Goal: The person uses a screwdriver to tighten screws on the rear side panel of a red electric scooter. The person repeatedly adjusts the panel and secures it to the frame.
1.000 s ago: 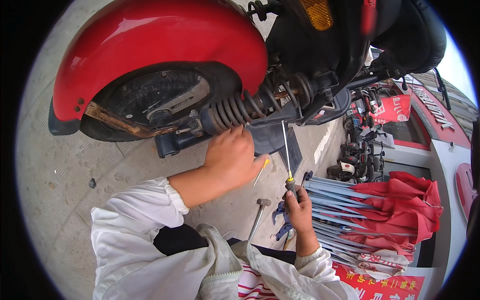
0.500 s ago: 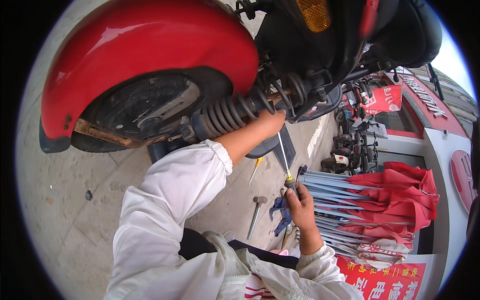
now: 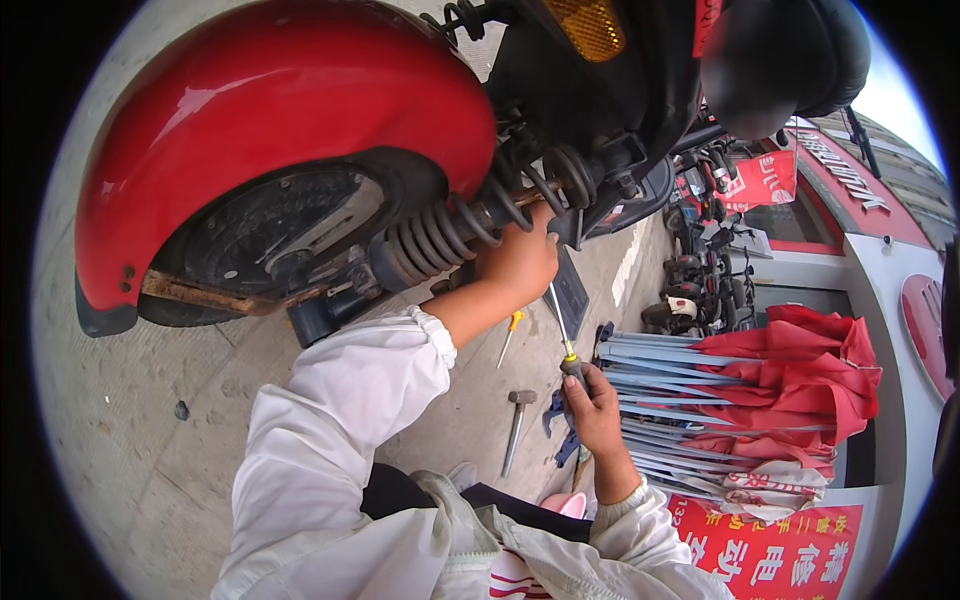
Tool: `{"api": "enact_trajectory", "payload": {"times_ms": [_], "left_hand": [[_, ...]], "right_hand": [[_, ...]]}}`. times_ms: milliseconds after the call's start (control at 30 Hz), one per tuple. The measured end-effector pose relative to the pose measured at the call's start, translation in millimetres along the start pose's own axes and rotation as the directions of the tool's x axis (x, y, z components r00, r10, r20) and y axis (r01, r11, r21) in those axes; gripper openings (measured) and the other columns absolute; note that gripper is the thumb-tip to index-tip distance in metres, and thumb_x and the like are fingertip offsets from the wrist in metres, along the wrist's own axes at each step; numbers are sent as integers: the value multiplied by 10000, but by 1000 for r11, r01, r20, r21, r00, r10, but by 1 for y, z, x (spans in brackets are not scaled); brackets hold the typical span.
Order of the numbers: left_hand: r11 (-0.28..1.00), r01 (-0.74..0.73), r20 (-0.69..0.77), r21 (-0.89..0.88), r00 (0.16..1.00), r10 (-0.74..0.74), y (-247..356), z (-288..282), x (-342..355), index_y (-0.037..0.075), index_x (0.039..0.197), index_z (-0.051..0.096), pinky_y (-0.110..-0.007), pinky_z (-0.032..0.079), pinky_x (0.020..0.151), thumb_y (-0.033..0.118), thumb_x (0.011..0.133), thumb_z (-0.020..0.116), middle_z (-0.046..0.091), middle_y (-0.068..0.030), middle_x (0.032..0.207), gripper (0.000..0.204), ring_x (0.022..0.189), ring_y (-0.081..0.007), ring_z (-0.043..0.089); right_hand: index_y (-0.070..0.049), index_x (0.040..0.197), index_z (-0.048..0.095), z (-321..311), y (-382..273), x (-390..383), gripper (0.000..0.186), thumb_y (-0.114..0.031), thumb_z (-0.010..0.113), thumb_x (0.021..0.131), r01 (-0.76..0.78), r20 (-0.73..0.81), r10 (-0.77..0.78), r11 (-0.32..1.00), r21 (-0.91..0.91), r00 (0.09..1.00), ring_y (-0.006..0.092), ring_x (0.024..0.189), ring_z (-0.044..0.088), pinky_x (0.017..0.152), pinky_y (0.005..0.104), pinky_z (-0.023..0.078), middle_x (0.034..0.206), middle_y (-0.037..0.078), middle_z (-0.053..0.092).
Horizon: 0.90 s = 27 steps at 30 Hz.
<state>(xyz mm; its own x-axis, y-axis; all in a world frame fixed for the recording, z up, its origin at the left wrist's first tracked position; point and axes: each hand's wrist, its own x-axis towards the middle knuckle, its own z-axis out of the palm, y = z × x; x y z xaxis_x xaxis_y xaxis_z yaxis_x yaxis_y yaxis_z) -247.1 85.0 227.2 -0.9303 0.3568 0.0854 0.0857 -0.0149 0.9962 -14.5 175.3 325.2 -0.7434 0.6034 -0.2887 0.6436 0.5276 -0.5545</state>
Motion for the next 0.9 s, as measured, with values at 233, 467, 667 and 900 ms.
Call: {"api": "enact_trajectory", "payload": {"times_ms": [233, 467, 667, 900], "left_hand": [[999, 15, -12, 39, 1000, -15, 2, -14, -9, 95, 1264, 576, -504, 487, 914, 163, 896, 651, 609, -207, 1224, 381, 1111, -422, 597], [982, 38, -23, 183, 999, -34, -22, -26, -28, 61, 1198, 583, -473, 490, 884, 181, 901, 649, 661, -197, 1096, 327, 1064, -414, 614], [981, -132, -88, 144, 985, 146, -37, -27, -39, 64, 1166, 606, -453, 474, 899, 100, 865, 664, 642, -190, 1090, 309, 1046, -413, 600], [950, -226, -80, 214, 966, 247, -36, -24, -45, 60, 1136, 620, -466, 474, 869, 7, 819, 659, 601, -187, 1134, 323, 1048, -417, 575]], "right_hand": [[-7, 1192, 627, 6, 10, 1, 285, -174, 666, 965, 34, -64, -36, 999, -31, 997, 66, 645, 526, 595, 245, 445, 772, -2, 607], [19, 1180, 602, 5, 5, 4, 265, -123, 656, 963, 33, -23, -33, 999, 1, 999, 81, 777, 591, 708, 252, 485, 871, 19, 631], [-5, 1207, 626, -1, 0, 5, 268, -159, 618, 988, -18, 36, 14, 995, 95, 999, 60, 711, 550, 655, 224, 452, 821, 6, 654], [3, 1219, 631, -19, 15, 16, 275, -163, 571, 1008, -192, 239, 115, 924, 332, 964, 32, 515, 430, 466, 199, 330, 758, -1, 604]]}}
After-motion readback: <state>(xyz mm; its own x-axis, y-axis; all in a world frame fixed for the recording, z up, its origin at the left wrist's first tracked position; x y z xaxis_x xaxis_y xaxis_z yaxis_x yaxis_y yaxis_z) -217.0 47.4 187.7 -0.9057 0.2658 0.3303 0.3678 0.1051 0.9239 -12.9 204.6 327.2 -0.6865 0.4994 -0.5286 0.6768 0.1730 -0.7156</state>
